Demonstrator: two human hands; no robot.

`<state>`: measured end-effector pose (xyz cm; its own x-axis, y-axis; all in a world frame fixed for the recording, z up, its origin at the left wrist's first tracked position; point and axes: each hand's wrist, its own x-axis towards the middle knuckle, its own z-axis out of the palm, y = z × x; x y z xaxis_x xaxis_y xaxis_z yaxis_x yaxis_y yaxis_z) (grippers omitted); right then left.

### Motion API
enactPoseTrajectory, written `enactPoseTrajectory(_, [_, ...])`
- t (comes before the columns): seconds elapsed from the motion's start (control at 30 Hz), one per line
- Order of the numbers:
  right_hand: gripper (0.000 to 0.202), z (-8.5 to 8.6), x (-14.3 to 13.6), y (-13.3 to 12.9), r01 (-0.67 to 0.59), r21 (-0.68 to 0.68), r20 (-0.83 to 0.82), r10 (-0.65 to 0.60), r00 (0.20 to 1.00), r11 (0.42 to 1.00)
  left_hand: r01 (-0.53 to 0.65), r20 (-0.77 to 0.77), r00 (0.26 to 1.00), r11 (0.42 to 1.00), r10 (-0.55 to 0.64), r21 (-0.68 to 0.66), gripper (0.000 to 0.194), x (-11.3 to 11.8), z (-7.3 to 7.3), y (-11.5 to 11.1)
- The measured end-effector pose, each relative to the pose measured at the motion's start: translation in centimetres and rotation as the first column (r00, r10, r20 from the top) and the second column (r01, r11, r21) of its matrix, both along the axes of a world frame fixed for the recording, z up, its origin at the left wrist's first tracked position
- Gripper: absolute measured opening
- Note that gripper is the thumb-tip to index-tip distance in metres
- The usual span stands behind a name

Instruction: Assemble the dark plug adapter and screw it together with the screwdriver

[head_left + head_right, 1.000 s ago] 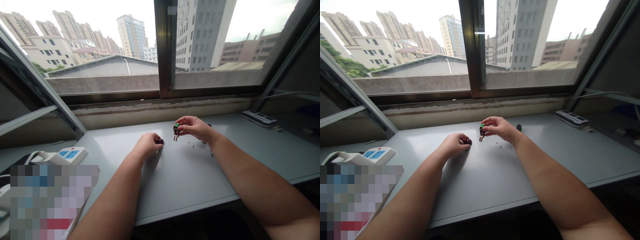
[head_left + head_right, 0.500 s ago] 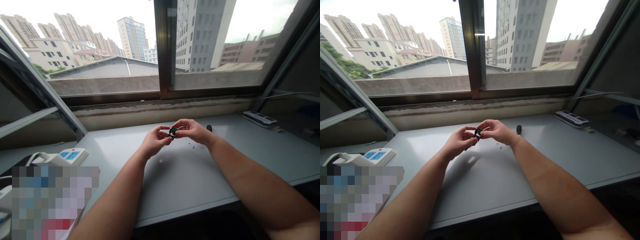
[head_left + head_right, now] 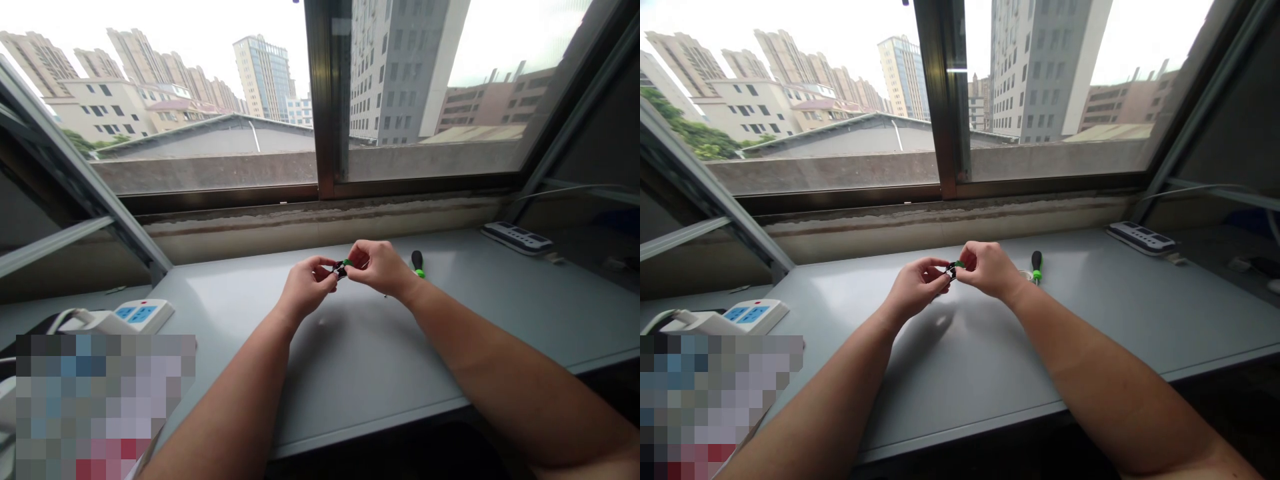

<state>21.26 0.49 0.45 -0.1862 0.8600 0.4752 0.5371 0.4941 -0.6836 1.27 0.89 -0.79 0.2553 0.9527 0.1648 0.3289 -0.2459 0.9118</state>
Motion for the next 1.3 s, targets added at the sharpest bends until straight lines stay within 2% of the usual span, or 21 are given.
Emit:
enactPoseTrajectory(0.17, [0.012,0.3,0.5,0.0,-0.135,-0.069,-0.085,0.129,0.988,0.988,0.022,0.075,0.997,1.000,-0.021,-0.020,0.042,-0.1,0.1,0.0])
enactPoseTrajectory(0.3, [0.021,-0.2,0.5,0.5,-0.129,-0.054,-0.058,0.126,0.990,0.990,0.085,0.236,0.971,0.986,-0.048,-0.147,0.053,-0.2,0.3,-0.1])
enactPoseTrajectory(0.4, [0.018,-0.5,0.5,0.7,-0.138,-0.042,-0.062,0.136,0.989,0.989,0.187,0.434,0.900,0.940,-0.048,-0.285,0.060,-0.1,0.4,-0.2])
enactPoseTrajectory(0.53, [0.010,-0.5,0.4,0.6,-0.180,-0.068,-0.043,0.177,0.983,0.981,0.270,0.600,0.800,0.890,0.004,-0.367,0.046,0.1,0.5,-0.1])
enactPoseTrajectory(0.73, [0.002,-0.3,0.4,0.3,-0.242,0.002,0.085,0.241,0.967,0.970,0.268,0.586,0.810,0.881,0.013,-0.390,0.037,0.2,0.6,-0.2])
enactPoseTrajectory(0.87, [0.008,0.1,0.2,-0.1,-0.295,0.035,0.120,0.289,0.950,0.955,0.308,0.582,0.813,0.854,-0.007,-0.420,0.040,0.1,1.0,-0.5])
enactPoseTrajectory(1.03, [0.010,0.3,0.0,-0.3,-0.295,-0.052,0.052,0.297,0.953,0.954,0.290,0.582,0.813,0.838,0.039,-0.462,0.034,0.1,1.2,-0.7])
enactPoseTrajectory(1.17, [0.031,0.0,-0.2,-0.4,-0.300,-0.164,-0.047,0.297,0.954,0.940,0.236,0.564,0.821,0.850,0.085,-0.471,0.037,0.2,1.0,-0.5])
enactPoseTrajectory(1.23, [0.037,-0.2,-0.5,-0.4,-0.282,-0.166,-0.067,0.275,0.959,0.945,0.215,0.553,0.828,0.858,0.093,-0.467,0.040,0.2,0.9,-0.3])
enactPoseTrajectory(1.3, [0.031,-0.3,-0.8,-0.5,-0.257,-0.128,-0.076,0.249,0.966,0.958,0.199,0.554,0.826,0.864,0.105,-0.461,0.040,0.3,0.8,-0.3])
